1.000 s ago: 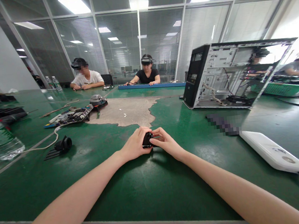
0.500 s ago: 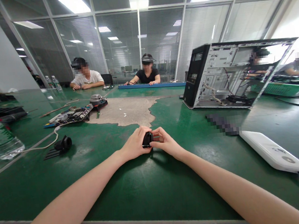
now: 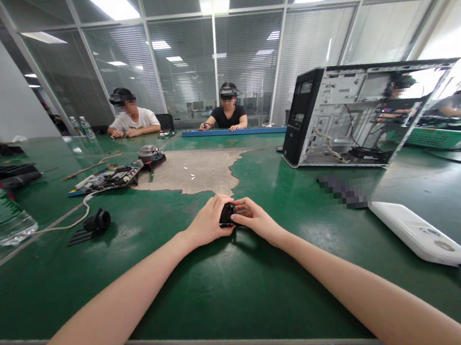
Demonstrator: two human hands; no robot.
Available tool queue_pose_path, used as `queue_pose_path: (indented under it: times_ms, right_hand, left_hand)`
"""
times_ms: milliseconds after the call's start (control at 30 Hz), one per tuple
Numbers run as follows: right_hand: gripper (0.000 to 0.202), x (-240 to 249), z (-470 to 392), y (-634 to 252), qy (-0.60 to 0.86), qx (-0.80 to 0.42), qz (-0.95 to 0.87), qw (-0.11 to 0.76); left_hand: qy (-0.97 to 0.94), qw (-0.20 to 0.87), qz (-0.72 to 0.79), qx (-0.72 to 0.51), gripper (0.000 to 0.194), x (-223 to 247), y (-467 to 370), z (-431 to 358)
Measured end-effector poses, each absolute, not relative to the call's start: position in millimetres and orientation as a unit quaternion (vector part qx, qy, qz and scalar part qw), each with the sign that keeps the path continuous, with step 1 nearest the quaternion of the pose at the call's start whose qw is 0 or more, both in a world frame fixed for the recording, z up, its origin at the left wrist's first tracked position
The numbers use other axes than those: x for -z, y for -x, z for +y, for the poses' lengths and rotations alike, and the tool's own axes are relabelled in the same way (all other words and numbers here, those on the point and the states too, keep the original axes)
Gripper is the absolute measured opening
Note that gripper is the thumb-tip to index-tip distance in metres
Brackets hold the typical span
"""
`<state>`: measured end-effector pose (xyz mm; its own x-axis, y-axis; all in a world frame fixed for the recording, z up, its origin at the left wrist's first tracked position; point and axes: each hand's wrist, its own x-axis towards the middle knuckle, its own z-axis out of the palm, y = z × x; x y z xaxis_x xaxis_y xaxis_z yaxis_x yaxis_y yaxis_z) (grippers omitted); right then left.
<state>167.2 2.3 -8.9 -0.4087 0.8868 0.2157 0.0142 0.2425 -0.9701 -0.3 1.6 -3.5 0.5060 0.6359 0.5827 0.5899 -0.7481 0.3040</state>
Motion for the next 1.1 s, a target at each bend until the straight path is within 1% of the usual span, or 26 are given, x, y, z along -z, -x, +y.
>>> queue_pose_path:
  times_ms: [100,233,300,533,667,900,967,1100]
  right_hand:
    - [0.032,8.8,1.8,-167.4,0.312,-0.52,-0.668,0.431]
    - [0.023,9.7,1.7,-166.9,0.314,-0.51,-0.668,0.442]
    - [0.022,10.4,2.1,-166.3,0.315,-0.508,-0.668,0.444]
    - [0.032,10.2,3.1,-166.7,0.351,-0.509,-0.661,0.425]
    - [0.033,9.1,2.6,-167.8,0.316,-0.516,-0.674,0.425]
    - [0.02,10.1,2.1,-166.5,0.308,-0.512,-0.668,0.444]
    - [0.021,10.9,2.4,-166.3,0.311,-0.512,-0.666,0.445]
    - [0.029,9.9,2.3,-166.9,0.343,-0.512,-0.659,0.431]
  left_hand:
    - [-0.867,0.036,0.352,-0.351,0.057,3.8,0.6,1.7]
    - [-0.866,0.033,0.354,-0.351,0.057,4.1,0.3,1.6]
    - [-0.866,0.032,0.355,-0.351,0.058,4.0,0.0,1.5]
    - [-0.866,0.03,0.357,-0.349,0.057,2.8,-0.8,0.8]
    - [-0.866,0.033,0.357,-0.347,0.057,2.8,-0.4,0.7]
    - [-0.866,0.029,0.357,-0.348,0.057,3.6,-0.1,0.8]
    - [-0.867,0.028,0.358,-0.346,0.057,3.3,-0.3,0.8]
    - [-0.869,0.026,0.357,-0.342,0.056,2.7,-0.4,0.9]
